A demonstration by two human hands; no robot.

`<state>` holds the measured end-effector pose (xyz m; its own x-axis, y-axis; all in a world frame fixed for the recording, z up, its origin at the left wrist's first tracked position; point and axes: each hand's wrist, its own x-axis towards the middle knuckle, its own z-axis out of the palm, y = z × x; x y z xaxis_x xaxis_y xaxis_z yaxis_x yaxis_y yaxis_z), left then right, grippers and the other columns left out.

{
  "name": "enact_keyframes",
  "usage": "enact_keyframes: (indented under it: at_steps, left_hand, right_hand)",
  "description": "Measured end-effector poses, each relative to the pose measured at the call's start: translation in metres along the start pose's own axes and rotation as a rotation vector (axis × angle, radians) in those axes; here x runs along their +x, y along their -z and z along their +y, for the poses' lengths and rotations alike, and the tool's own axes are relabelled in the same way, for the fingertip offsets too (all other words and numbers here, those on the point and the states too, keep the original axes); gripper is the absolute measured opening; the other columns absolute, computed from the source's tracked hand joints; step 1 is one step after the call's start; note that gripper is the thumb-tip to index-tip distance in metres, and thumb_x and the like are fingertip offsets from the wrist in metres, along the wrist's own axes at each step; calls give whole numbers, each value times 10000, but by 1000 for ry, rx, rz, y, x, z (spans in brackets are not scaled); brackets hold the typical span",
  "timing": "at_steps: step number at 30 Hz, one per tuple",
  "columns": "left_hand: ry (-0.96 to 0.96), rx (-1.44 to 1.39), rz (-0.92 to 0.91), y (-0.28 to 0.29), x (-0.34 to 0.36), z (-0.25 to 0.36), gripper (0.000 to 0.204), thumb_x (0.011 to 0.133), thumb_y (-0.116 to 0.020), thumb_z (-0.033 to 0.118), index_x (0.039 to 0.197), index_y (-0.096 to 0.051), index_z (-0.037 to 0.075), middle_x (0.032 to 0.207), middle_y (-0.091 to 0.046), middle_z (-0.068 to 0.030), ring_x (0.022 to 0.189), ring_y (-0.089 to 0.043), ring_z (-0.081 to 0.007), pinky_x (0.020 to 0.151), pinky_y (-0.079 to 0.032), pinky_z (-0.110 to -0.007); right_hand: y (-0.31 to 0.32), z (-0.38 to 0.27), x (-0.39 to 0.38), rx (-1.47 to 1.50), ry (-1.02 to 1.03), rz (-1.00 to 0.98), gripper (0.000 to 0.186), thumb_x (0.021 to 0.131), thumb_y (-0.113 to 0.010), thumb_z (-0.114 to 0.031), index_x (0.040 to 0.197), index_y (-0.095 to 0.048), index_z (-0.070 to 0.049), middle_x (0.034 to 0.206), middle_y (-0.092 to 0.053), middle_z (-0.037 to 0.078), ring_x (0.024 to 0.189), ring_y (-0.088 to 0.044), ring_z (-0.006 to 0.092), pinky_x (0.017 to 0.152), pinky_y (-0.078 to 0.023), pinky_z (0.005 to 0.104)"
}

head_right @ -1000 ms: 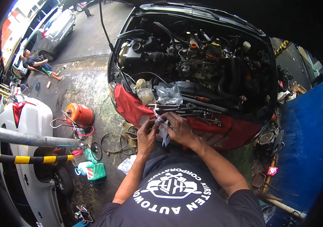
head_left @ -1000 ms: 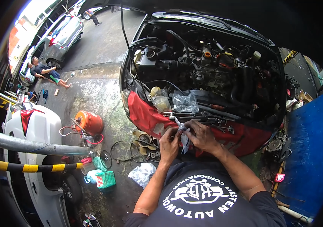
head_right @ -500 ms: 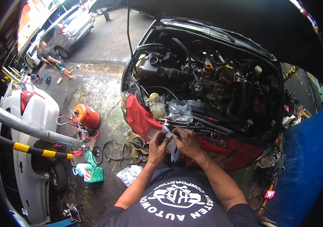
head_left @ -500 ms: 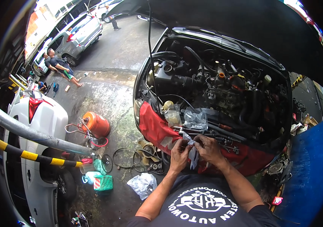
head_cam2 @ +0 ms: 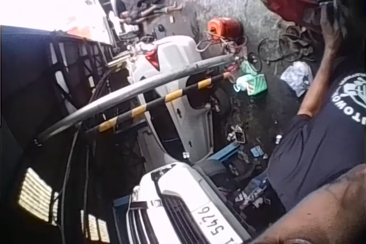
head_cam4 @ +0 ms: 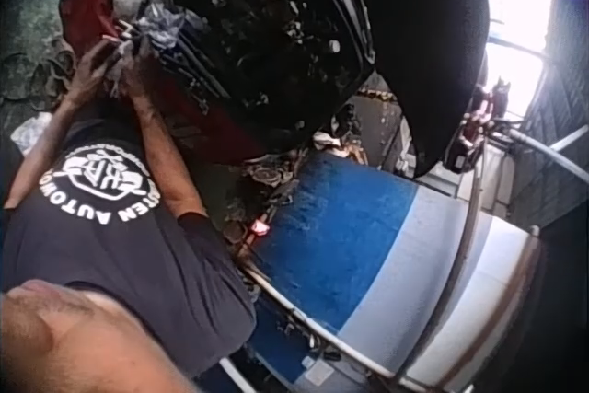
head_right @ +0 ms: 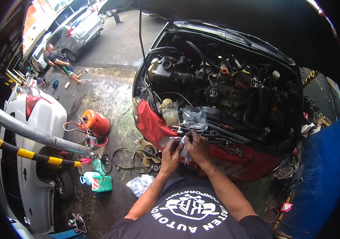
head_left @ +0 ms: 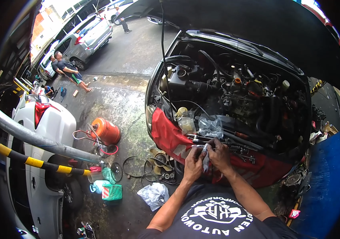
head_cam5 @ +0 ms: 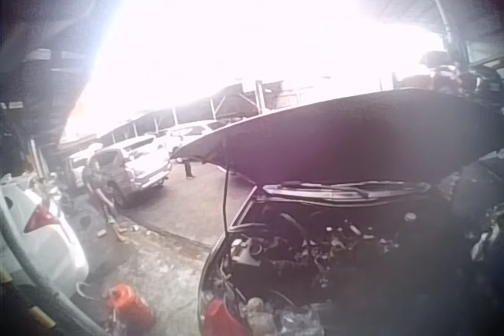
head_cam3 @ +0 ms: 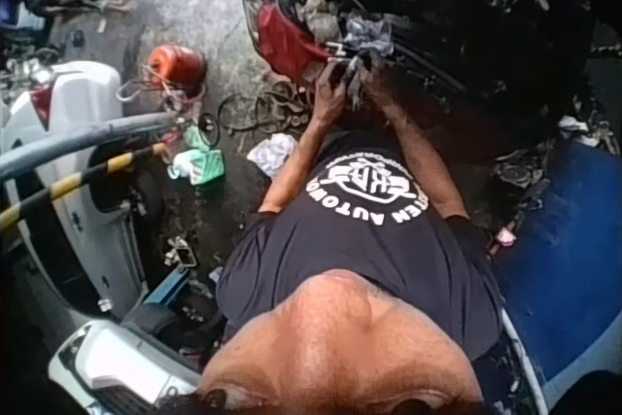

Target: The recorder inspects and cleans mechanical engine parts, specifically seals and housings, before installing them.

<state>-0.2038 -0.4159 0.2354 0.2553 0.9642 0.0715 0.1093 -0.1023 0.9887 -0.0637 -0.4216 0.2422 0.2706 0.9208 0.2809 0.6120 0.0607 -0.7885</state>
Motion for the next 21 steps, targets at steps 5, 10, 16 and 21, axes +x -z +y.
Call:
enact_keyframes:
  at_steps: [5, 10, 16, 21]
  left_hand:
    - [63, 58, 56, 6, 15, 11, 230, 974, -637, 198, 1023, -618, -26, 891, -673, -78, 830, -602, -117, 755, -480, -276]
    - [-27, 193, 39, 9, 24, 27, 255, 947, -673, 221, 974, -602, -23, 876, -673, -110, 783, -616, -132, 702, -496, -314]
    - [-270, 551, 6, 12, 31, 28, 244, 806, -671, 54, 990, -526, -16, 924, -596, -205, 804, -618, -423, 680, -505, -466]
    - [-280, 479, 23, 13, 35, 11, 253, 838, -636, 53, 1067, -561, -24, 938, -623, -194, 801, -655, -374, 683, -533, -436]
  right_hand:
    - [20, -5, 18, 8, 52, -167, 140, 878, -645, -156, 934, -630, -29, 804, -688, 171, 771, -692, 356, 685, -534, 442]
    - [25, -7, 23, 94, 30, -180, 160, 882, -648, -151, 991, -624, -37, 798, -676, 164, 772, -694, 343, 675, -532, 446]
    - [31, 7, 20, -362, 437, -46, 211, 827, -665, -104, 995, -549, -52, 897, -644, 123, 794, -674, 304, 676, -552, 398]
    - [35, 18, 17, -270, 472, -134, 285, 797, -637, -64, 1077, -582, -64, 914, -616, 117, 831, -663, 283, 707, -552, 387]
